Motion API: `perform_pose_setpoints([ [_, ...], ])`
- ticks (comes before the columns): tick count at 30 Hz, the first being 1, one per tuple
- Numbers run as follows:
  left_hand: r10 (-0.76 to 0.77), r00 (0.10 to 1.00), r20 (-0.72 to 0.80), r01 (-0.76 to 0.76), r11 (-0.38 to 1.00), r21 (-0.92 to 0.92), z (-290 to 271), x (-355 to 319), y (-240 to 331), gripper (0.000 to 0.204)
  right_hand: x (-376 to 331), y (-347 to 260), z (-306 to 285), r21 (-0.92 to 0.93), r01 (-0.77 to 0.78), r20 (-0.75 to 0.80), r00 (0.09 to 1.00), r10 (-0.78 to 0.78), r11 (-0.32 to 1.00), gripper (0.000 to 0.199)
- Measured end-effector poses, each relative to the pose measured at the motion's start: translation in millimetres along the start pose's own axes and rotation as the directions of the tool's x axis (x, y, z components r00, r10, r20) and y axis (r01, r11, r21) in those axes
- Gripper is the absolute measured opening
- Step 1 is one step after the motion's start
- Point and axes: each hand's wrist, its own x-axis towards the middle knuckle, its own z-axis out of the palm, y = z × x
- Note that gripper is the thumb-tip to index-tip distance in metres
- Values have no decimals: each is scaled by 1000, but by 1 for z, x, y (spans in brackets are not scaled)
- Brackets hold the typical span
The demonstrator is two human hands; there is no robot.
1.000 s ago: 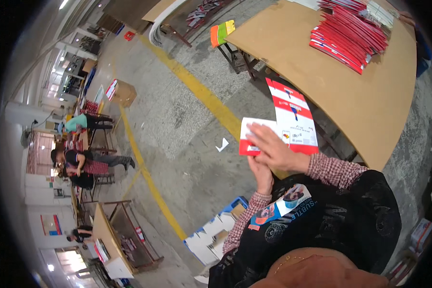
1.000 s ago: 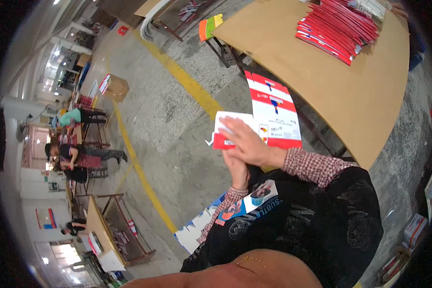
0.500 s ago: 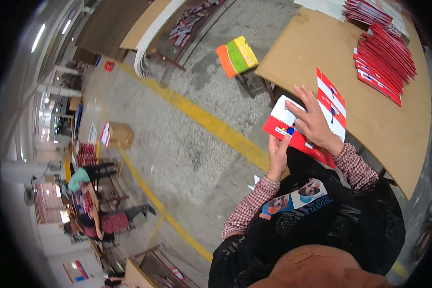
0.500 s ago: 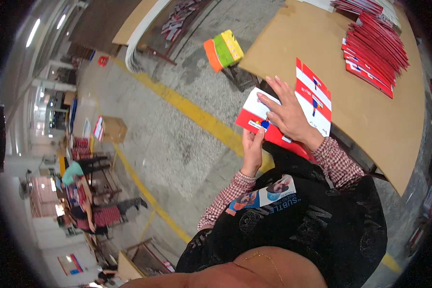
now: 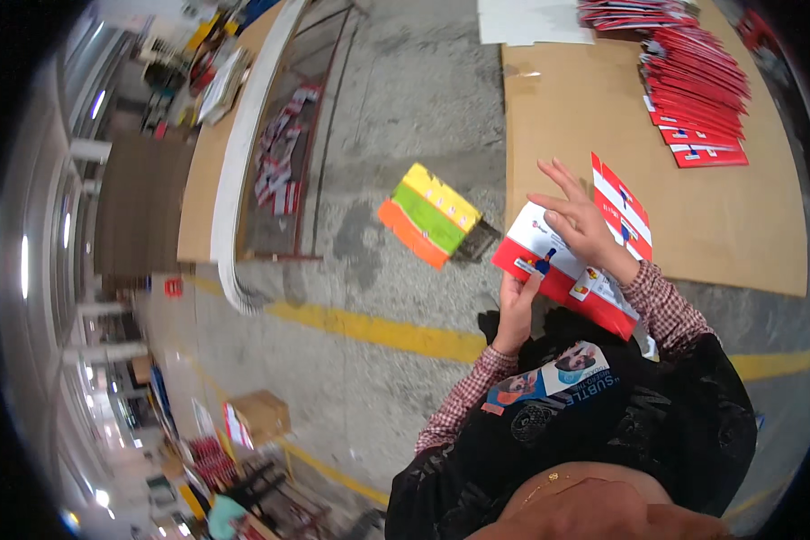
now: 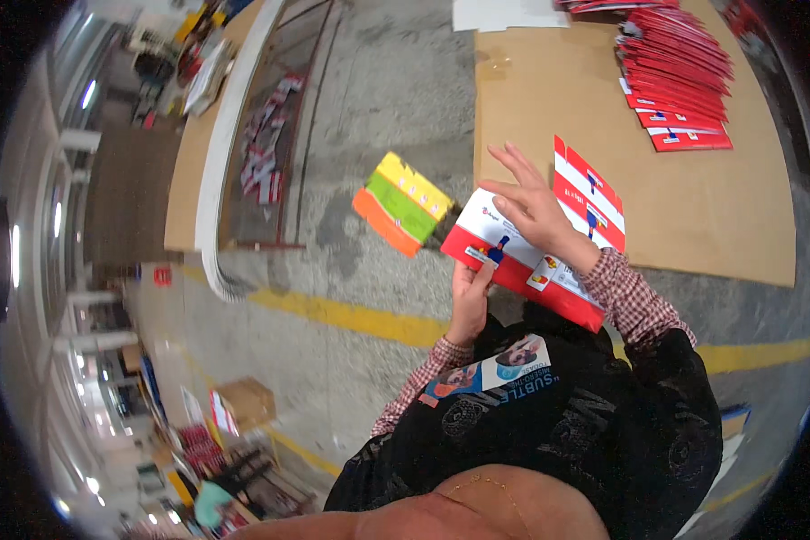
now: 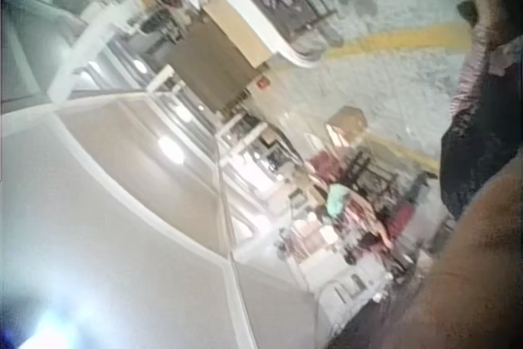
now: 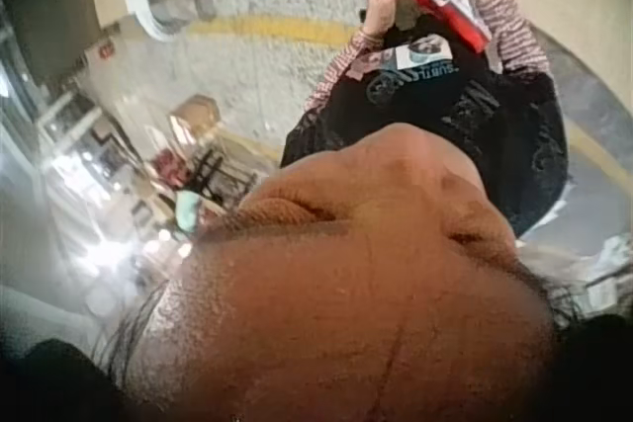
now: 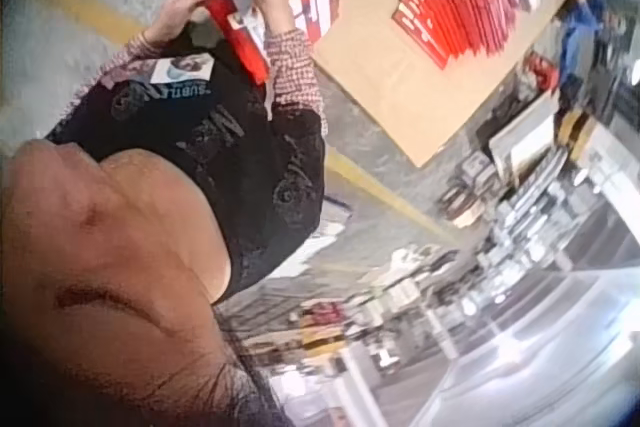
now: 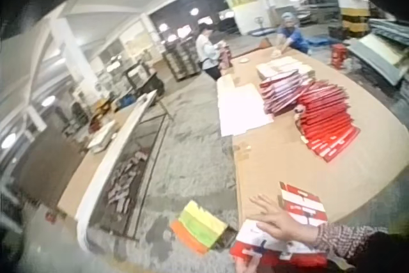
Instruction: The person folds flat cardboard sheets into small rectangular boxes. They place a white cardboard sheet on a table, fold the sides up, and tuck the flaps to form a box. The finished boxes are stacked on the table. The person repeats this process continuously.
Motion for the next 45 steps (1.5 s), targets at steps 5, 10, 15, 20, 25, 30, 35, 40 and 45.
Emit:
perform_pose_setpoints([
  [5,-135,980,149,124,989,78,-46,71,42,46,56,2,6,460,-215,-44,963,264,861,28],
  [10,-266,899,348,184,950,251,-67,127,77,43,81,-8,6,604,-260,-201,865,460,753,18],
  [15,-356,820,449,249,927,280,-66,155,88,40,80,-14,6,497,-275,-384,781,493,823,16],
  [20,-456,707,540,283,883,375,-45,171,76,39,61,-6,-6,512,-269,-529,650,546,816,7],
  [25,-460,661,592,303,886,349,-24,172,63,39,41,-3,-21,574,-263,-562,563,607,775,5],
  [30,-507,603,616,336,862,380,2,176,57,39,22,12,-30,799,-98,-505,426,750,593,5],
  [35,-550,526,649,322,835,446,23,193,44,40,13,17,-43,681,-150,-627,386,677,717,14],
  [40,-583,448,678,312,812,493,39,219,20,40,7,43,-62,532,-324,-694,362,622,782,16],
  [45,-731,394,557,365,680,636,38,261,-22,43,8,98,-68,222,-686,-928,69,366,693,18],
])
